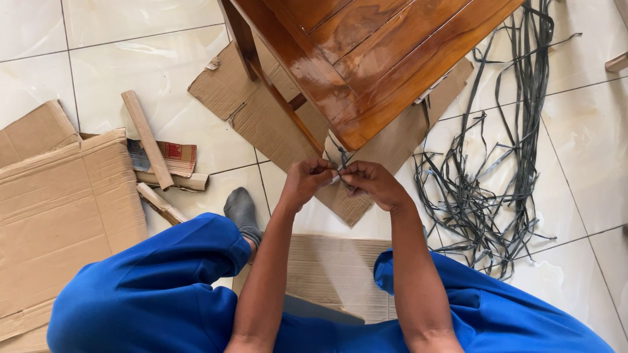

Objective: Wrapping the legs of a wooden chair with protective cardboard and plastic strips.

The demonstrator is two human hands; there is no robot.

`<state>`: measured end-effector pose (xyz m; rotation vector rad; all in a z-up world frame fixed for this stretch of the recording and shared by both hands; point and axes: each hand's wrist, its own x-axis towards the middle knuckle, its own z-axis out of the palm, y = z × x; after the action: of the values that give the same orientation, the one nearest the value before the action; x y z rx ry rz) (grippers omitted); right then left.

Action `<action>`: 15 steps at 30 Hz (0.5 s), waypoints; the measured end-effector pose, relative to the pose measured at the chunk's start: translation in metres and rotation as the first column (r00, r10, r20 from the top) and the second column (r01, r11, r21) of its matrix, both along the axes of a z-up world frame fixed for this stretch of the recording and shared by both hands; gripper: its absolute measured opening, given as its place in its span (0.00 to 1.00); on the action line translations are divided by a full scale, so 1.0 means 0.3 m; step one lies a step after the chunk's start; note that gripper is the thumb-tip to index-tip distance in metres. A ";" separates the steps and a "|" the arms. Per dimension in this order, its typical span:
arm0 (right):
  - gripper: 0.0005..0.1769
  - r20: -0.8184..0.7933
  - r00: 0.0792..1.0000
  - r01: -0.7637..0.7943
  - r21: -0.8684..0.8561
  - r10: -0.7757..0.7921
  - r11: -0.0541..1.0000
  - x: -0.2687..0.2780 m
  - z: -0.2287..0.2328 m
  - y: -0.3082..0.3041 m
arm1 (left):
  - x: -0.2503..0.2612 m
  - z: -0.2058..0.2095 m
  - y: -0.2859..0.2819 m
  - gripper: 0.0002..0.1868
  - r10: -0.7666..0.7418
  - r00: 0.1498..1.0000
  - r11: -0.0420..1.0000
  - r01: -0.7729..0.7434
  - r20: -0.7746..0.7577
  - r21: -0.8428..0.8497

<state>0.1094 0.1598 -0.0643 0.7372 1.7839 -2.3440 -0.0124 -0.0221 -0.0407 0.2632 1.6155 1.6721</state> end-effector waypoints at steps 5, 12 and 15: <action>0.14 0.006 1.000 -0.008 0.019 0.008 1.000 -0.009 0.038 -0.014 | -0.007 -0.081 0.016 0.08 -0.008 0.999 1.000 0.008 -0.043 -0.017; 0.17 -0.023 1.000 -0.016 0.133 0.020 0.991 -0.013 -0.002 -0.009 | -0.007 -0.072 0.009 0.12 -0.039 0.998 0.998 0.036 -0.058 -0.057; 0.16 -0.046 0.998 -0.021 0.174 0.030 0.985 -0.013 -0.005 -0.002 | -0.021 -0.048 -0.010 0.14 -0.098 0.987 0.989 0.083 -0.124 -0.125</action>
<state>0.1056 0.1593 -0.0657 0.6789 2.0255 -2.2294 -0.0188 -0.0251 -0.0550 0.3862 1.7659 1.5099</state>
